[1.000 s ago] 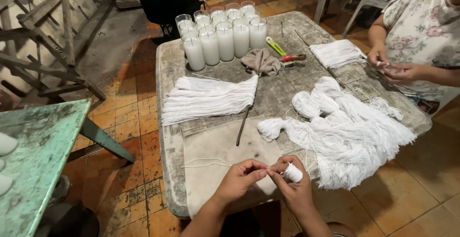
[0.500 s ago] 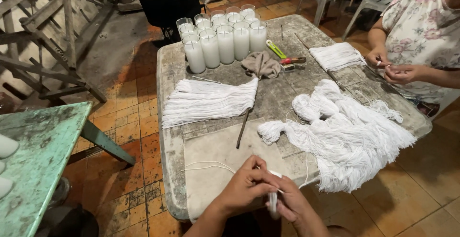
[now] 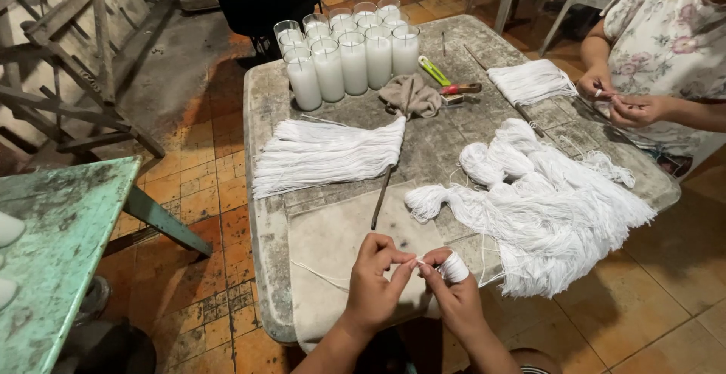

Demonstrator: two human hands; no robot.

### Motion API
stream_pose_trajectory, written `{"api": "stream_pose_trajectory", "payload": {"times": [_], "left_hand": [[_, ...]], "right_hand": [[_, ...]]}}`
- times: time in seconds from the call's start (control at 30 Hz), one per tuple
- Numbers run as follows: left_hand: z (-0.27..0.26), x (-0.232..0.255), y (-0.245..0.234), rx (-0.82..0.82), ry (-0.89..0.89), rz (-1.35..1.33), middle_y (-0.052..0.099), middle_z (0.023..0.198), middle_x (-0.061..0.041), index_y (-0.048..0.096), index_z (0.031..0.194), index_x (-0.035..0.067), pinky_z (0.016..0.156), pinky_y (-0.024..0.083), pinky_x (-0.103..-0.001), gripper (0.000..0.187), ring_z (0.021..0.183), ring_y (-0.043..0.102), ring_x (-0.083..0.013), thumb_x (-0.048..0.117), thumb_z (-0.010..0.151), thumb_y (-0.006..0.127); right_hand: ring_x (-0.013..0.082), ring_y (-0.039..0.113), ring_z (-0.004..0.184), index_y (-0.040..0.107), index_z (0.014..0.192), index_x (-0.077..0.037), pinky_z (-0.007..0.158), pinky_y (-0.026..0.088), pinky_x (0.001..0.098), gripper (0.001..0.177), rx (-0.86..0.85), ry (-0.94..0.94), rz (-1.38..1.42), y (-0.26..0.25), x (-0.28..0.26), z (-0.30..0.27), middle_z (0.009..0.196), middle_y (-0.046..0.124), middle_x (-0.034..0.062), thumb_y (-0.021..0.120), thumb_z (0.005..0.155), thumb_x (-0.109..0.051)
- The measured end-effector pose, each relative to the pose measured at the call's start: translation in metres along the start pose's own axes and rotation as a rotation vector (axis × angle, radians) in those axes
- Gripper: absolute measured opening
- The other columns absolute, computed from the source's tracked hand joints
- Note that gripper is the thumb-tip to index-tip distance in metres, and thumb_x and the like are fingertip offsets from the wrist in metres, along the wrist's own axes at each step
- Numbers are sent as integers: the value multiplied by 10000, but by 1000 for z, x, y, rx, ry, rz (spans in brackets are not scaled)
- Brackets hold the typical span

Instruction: Preparing candle wicks by tying knots in white cotton string

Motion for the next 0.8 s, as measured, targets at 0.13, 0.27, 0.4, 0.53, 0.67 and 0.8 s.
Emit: {"api": "stream_pose_trajectory", "payload": {"times": [0.13,0.27,0.4,0.53,0.67,0.8], "left_hand": [[-1,14,8,-178,135,198,511,1013,-117,698,976,26,826,520,-336,59,937,590,-252,73,945,682],[-9,-37,18,-215,-330,-87,506,997,-4,727,932,152,715,462,-228,41,864,563,-107,191,921,736],[-13,-51,22,-200,-303,-296,571,964,-25,732,956,110,855,448,-238,44,891,577,-121,145,932,742],[-12,-54,21,-178,-297,-272,582,950,-14,719,938,110,803,439,-238,45,847,559,-111,150,936,740],[-12,-47,23,-182,-301,-221,597,921,-7,708,919,124,726,428,-233,45,782,546,-96,152,934,740],[-21,-64,30,-177,-418,-305,636,863,16,693,921,110,698,431,-210,57,746,542,-61,135,936,742]], "right_hand": [[146,562,810,660,945,-98,780,430,277,99,17,-194,-99,0,-12,4,870,584,23,612,1000,-164],[96,520,686,672,927,-100,596,422,253,124,76,-120,-80,-2,1,4,844,595,3,639,994,-200],[126,537,738,692,954,-82,676,433,260,33,164,-148,-38,-3,4,2,881,603,32,704,936,-106],[176,590,917,701,917,-77,865,461,288,54,175,-257,-52,-2,-14,0,945,582,55,730,886,-43],[136,587,911,736,972,-83,558,535,232,140,131,-147,7,-3,-4,-2,996,585,57,710,909,-206],[174,591,667,699,952,-28,594,504,286,133,235,167,247,-14,35,-4,838,646,97,698,956,-162]]}}
Point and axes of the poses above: each hand's wrist, its own z-axis towards the middle knuckle, its own y-axis out of the palm, x = y × z, the point moved 6 cm from there along z, towards the middle knuckle
